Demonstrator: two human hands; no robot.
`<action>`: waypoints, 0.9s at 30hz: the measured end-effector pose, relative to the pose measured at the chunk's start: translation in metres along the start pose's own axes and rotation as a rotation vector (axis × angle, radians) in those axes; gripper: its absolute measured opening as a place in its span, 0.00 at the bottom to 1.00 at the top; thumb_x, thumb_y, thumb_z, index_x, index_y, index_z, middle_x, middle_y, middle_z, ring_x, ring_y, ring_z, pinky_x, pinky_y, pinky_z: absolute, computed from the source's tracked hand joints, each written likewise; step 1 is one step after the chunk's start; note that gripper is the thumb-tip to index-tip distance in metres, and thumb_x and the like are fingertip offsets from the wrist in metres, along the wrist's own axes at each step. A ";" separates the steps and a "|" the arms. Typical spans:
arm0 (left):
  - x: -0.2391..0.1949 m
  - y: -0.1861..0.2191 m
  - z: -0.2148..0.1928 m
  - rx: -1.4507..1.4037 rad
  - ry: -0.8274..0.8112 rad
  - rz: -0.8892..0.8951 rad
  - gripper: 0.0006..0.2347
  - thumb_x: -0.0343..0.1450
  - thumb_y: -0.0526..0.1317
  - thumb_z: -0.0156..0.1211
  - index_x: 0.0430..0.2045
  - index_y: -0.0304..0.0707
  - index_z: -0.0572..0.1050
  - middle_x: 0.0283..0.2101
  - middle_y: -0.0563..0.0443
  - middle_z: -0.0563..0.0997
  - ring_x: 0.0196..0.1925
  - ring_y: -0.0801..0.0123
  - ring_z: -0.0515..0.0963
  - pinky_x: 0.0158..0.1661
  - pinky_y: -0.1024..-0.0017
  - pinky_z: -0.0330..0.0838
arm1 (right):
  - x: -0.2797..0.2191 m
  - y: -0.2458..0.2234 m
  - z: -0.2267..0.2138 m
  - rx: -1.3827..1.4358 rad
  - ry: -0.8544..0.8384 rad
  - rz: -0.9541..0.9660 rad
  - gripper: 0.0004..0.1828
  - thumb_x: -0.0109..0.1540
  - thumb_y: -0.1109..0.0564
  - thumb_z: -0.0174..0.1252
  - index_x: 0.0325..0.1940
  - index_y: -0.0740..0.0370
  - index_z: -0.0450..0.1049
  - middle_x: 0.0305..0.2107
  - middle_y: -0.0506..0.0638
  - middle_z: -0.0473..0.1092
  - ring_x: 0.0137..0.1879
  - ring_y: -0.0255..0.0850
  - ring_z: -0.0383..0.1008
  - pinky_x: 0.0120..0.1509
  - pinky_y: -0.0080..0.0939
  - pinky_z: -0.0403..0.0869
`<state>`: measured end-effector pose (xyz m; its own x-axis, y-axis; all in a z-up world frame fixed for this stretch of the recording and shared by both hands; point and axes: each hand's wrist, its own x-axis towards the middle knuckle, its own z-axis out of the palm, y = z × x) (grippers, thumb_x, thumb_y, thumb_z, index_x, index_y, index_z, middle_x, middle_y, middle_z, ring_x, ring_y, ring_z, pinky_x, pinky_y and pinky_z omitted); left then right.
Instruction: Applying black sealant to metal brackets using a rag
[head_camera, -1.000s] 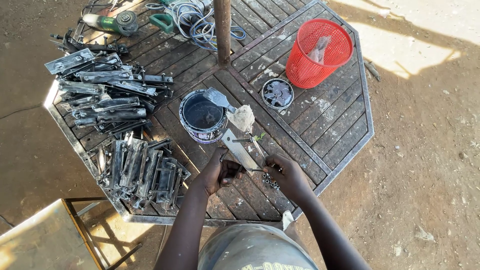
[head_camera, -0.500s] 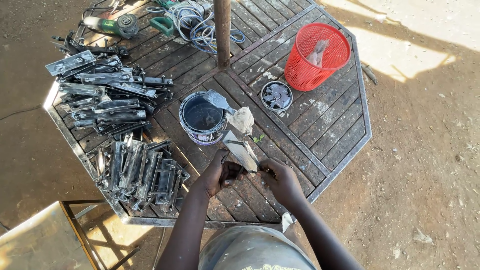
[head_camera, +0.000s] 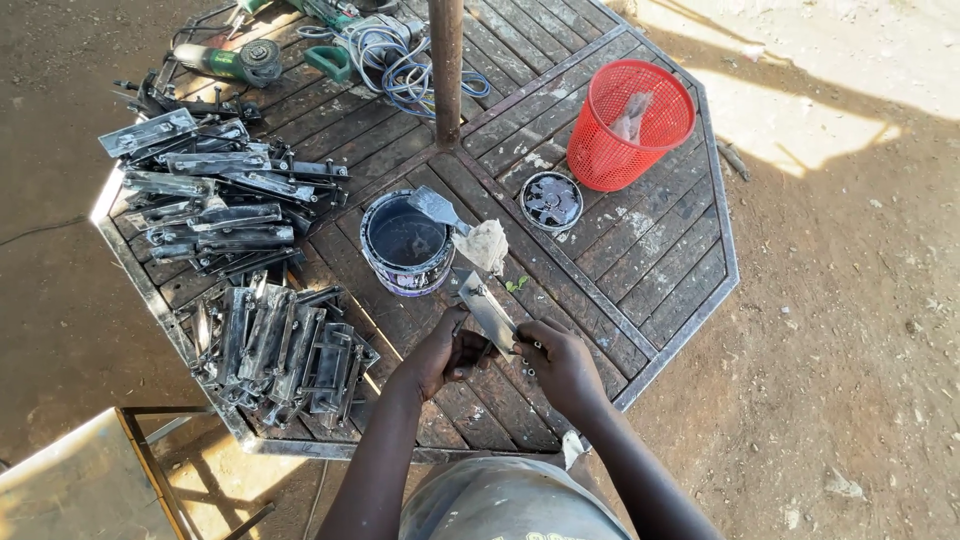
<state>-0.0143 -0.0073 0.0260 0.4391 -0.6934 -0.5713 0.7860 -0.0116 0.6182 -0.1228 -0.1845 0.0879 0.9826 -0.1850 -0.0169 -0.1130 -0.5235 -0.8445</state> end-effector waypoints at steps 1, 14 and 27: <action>0.001 -0.002 0.000 -0.027 -0.004 -0.005 0.34 0.71 0.68 0.47 0.31 0.26 0.81 0.22 0.36 0.79 0.14 0.74 0.66 0.15 0.83 0.52 | 0.000 0.002 0.002 -0.035 0.032 -0.018 0.08 0.65 0.57 0.61 0.45 0.62 0.76 0.35 0.61 0.73 0.41 0.60 0.78 0.41 0.54 0.77; -0.018 0.009 0.015 0.067 -0.045 0.005 0.35 0.71 0.66 0.44 0.35 0.23 0.80 0.23 0.35 0.78 0.15 0.75 0.62 0.17 0.81 0.50 | 0.004 -0.009 -0.016 0.023 -0.034 -0.066 0.45 0.53 0.43 0.73 0.69 0.59 0.65 0.55 0.66 0.64 0.58 0.70 0.70 0.57 0.65 0.71; 0.022 -0.020 0.062 0.122 -0.163 -0.067 0.33 0.77 0.65 0.40 0.36 0.26 0.79 0.27 0.31 0.80 0.15 0.73 0.57 0.22 0.72 0.56 | 0.015 0.036 -0.084 0.050 -0.313 0.076 0.42 0.51 0.43 0.76 0.64 0.62 0.70 0.52 0.61 0.71 0.61 0.59 0.73 0.62 0.58 0.72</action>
<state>-0.0473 -0.0670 0.0344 0.3036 -0.7951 -0.5251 0.7483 -0.1422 0.6479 -0.1242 -0.2758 0.1024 0.9700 0.0469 -0.2384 -0.1882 -0.4753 -0.8595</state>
